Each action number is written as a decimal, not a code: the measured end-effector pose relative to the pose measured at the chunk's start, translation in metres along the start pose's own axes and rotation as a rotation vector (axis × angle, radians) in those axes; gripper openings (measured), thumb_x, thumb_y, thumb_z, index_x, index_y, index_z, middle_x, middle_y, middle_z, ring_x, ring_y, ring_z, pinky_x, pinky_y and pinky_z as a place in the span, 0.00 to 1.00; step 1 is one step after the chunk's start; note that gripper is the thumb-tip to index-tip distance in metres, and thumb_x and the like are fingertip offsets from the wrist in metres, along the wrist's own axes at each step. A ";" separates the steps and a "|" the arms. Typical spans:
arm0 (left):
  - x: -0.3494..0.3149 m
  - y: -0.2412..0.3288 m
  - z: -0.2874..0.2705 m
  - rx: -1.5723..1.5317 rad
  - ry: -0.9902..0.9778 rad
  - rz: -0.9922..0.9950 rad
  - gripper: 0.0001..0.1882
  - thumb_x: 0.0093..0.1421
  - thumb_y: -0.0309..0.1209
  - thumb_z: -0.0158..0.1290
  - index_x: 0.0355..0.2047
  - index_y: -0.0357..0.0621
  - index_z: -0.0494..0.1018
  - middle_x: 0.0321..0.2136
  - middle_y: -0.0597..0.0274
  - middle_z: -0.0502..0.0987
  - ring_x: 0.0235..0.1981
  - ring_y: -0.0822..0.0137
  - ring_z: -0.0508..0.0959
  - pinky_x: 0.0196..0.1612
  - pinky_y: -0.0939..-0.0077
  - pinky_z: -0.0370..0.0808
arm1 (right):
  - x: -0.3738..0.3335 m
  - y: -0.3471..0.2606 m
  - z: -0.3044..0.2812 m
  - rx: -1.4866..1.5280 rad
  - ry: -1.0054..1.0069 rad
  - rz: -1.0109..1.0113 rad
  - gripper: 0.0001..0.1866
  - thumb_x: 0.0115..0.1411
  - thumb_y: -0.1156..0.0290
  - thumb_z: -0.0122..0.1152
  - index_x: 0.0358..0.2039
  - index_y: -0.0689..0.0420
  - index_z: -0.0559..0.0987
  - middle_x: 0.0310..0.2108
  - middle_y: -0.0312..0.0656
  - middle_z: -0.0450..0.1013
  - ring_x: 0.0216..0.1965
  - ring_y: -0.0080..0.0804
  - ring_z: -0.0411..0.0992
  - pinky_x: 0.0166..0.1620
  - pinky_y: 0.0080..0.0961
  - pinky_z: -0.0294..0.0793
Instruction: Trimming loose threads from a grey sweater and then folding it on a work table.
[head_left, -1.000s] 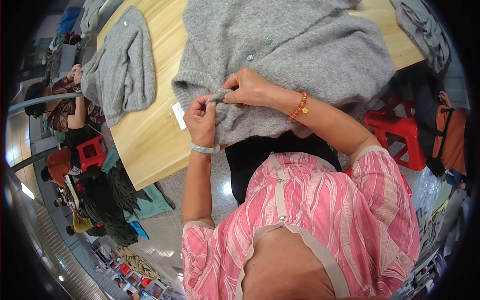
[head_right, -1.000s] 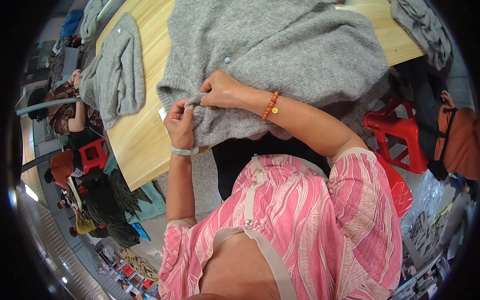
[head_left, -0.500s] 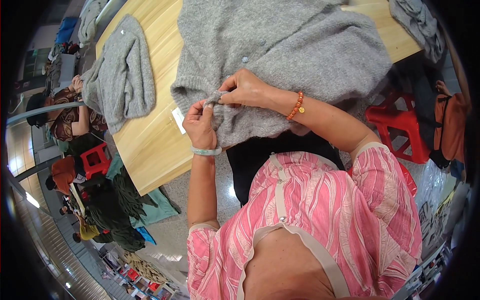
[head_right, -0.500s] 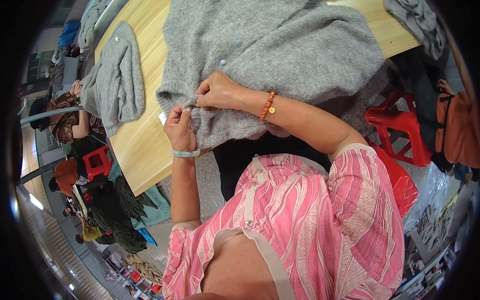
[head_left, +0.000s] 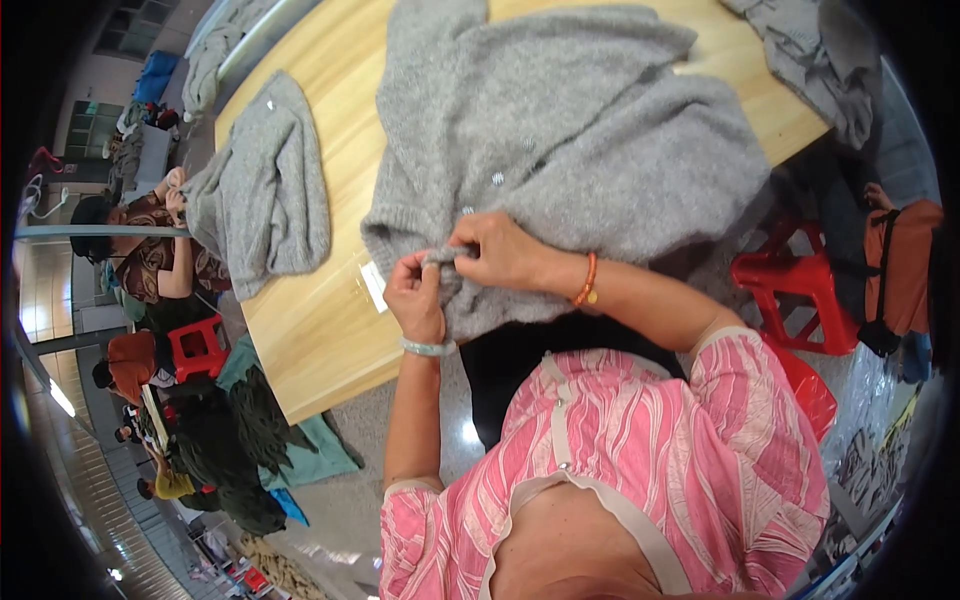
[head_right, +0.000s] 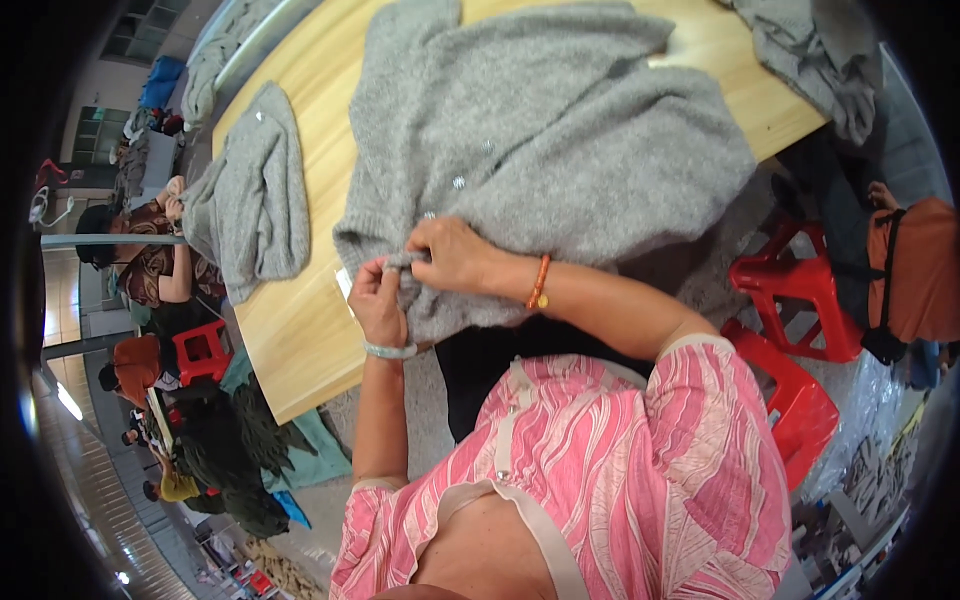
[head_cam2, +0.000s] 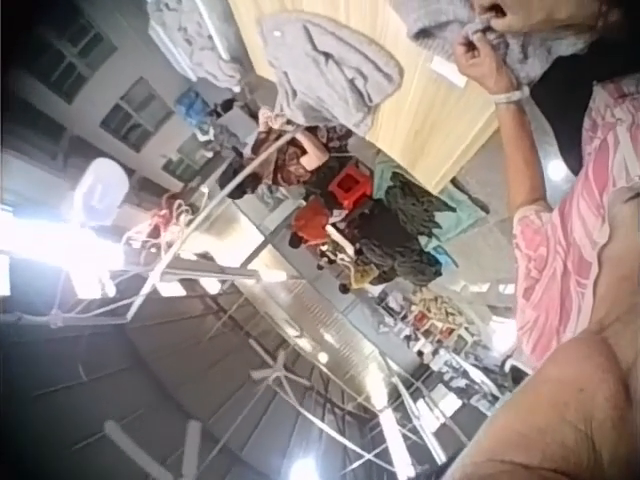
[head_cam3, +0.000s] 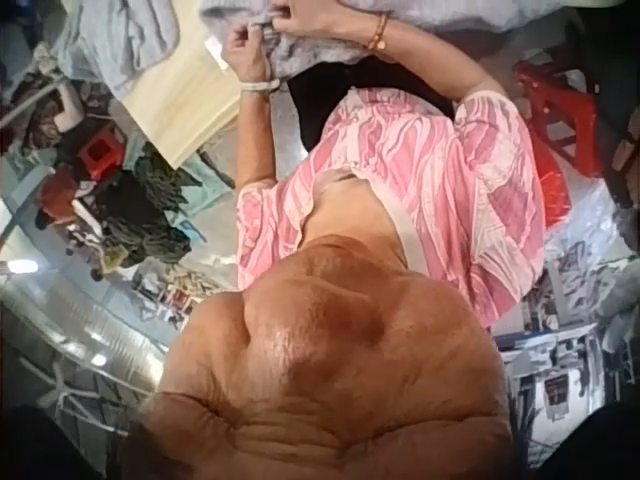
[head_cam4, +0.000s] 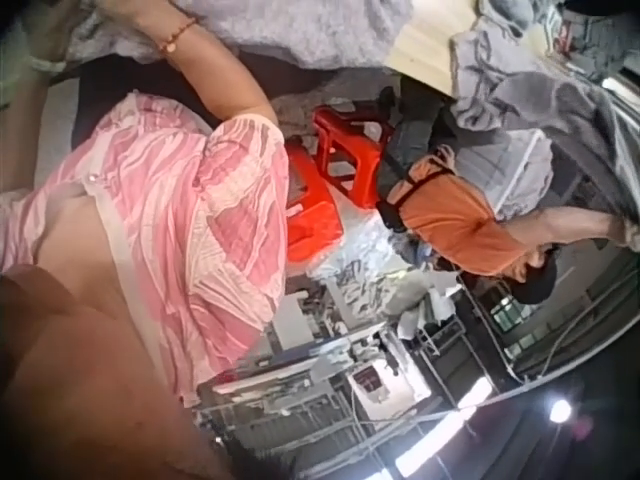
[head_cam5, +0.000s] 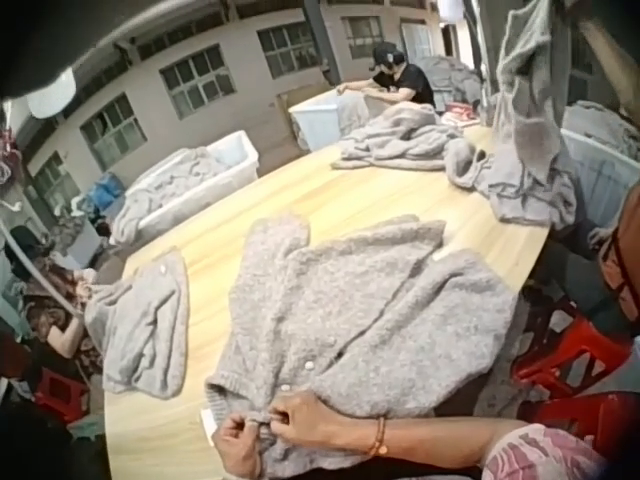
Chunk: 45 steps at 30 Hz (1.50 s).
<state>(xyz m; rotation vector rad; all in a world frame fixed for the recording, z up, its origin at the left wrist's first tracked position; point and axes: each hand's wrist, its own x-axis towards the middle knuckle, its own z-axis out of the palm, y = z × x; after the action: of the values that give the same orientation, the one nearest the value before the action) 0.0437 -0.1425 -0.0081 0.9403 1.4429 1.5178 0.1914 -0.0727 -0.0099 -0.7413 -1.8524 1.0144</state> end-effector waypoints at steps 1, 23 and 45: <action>0.000 0.000 -0.004 0.037 0.001 -0.026 0.05 0.56 0.19 0.50 0.34 0.36 0.72 0.31 0.64 0.76 0.31 0.77 0.73 0.37 0.85 0.70 | -0.001 -0.001 0.002 -0.002 -0.002 -0.018 0.09 0.42 0.73 0.57 0.24 0.65 0.76 0.22 0.50 0.71 0.24 0.42 0.71 0.27 0.31 0.69; 0.008 -0.003 -0.026 -0.232 -0.185 -0.175 0.07 0.55 0.22 0.53 0.35 0.37 0.73 0.30 0.68 0.75 0.29 0.80 0.71 0.33 0.88 0.68 | 0.008 -0.003 -0.004 0.492 -0.275 0.482 0.06 0.48 0.76 0.57 0.28 0.64 0.77 0.19 0.31 0.70 0.19 0.13 0.65 0.21 0.13 0.64; 0.001 -0.002 -0.019 -0.448 -0.168 -0.236 0.07 0.55 0.18 0.52 0.34 0.37 0.69 0.31 0.63 0.74 0.32 0.76 0.74 0.37 0.84 0.71 | 0.007 0.000 -0.008 0.752 -0.379 0.771 0.11 0.53 0.69 0.63 0.34 0.61 0.75 0.22 0.31 0.70 0.19 0.13 0.66 0.21 0.10 0.66</action>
<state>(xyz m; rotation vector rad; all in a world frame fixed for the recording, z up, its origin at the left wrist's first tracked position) 0.0259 -0.1491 -0.0117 0.5866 0.9958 1.4623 0.1958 -0.0638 -0.0050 -0.8263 -1.2672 2.3059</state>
